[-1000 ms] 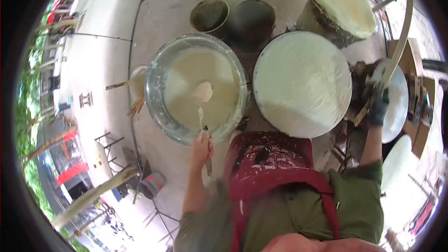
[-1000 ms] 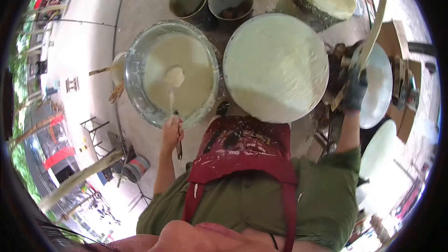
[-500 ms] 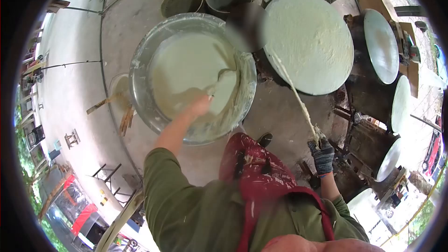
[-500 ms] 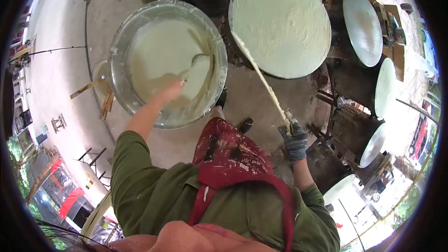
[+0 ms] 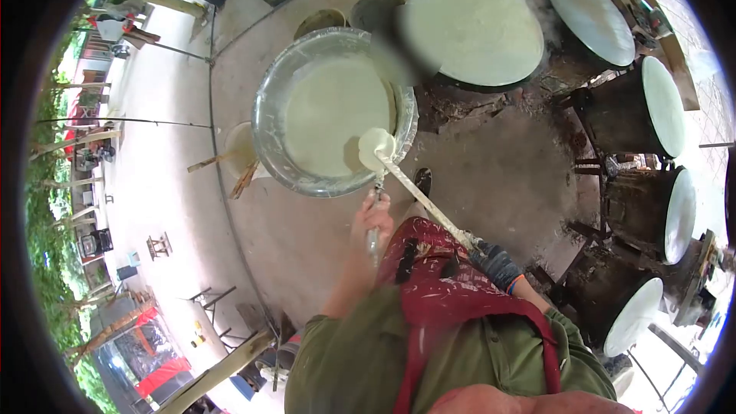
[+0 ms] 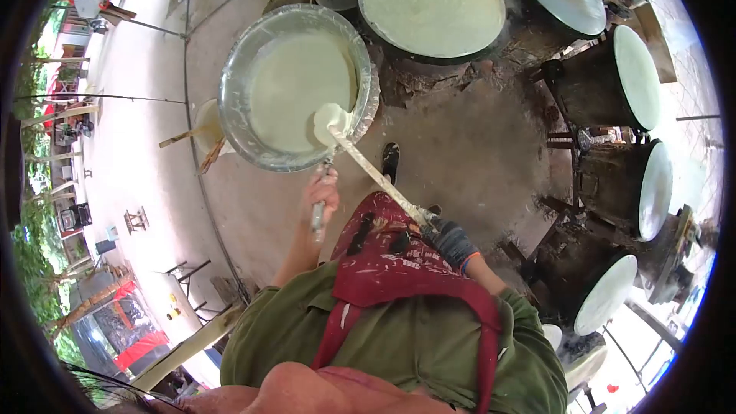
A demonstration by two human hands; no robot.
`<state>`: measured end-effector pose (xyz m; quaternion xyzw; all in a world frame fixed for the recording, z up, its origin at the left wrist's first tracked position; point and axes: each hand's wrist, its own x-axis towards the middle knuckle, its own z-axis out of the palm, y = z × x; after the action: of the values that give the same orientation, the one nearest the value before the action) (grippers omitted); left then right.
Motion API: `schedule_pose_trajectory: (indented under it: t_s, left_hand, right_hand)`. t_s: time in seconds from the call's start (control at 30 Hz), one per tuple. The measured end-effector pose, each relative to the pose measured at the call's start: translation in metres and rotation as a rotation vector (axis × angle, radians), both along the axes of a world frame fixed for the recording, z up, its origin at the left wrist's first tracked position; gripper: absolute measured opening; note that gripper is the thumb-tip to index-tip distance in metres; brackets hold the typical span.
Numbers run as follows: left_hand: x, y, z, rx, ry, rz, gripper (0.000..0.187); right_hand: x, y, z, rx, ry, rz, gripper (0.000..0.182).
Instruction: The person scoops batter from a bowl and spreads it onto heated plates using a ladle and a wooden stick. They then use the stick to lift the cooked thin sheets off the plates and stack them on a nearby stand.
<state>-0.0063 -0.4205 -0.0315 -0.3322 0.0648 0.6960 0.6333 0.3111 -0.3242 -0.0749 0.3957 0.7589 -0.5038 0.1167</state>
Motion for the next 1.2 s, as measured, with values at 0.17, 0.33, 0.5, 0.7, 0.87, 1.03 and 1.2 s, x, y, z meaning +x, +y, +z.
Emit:
schedule_pose_trajectory:
  t_s: [0.17,0.33,0.5,0.7,0.87,1.03,1.2]
  left_hand:
    - [-0.019,-0.013,0.138,0.161,0.473,-0.025,0.03]
    - [-0.07,0.025,0.193,0.076,0.962,0.092,0.025]
    - [-0.146,0.107,0.171,0.017,0.974,0.0,0.025]
    - [-0.074,0.169,0.213,-0.195,1.8,-0.387,0.03]
    - [-0.014,0.262,0.21,0.191,1.376,-0.864,0.031]
    - [0.094,0.351,0.129,0.348,0.805,-1.375,0.03]
    - [0.277,0.403,0.107,0.451,0.304,-1.654,0.032]
  right_hand:
    - [0.014,-0.001,0.054,0.389,0.418,-0.066,0.037]
    - [0.016,0.018,0.074,0.007,0.777,-0.738,0.041]
    - [0.032,0.053,0.04,-0.11,0.775,-1.093,0.044]
    - [0.078,0.069,0.007,0.015,0.684,-1.396,0.03]
    - [0.101,0.062,0.054,0.069,0.496,-1.613,0.029]
    - [0.182,0.044,0.048,0.54,0.173,-1.516,0.048]
    - [0.275,0.01,0.057,0.727,0.116,-1.875,0.046]
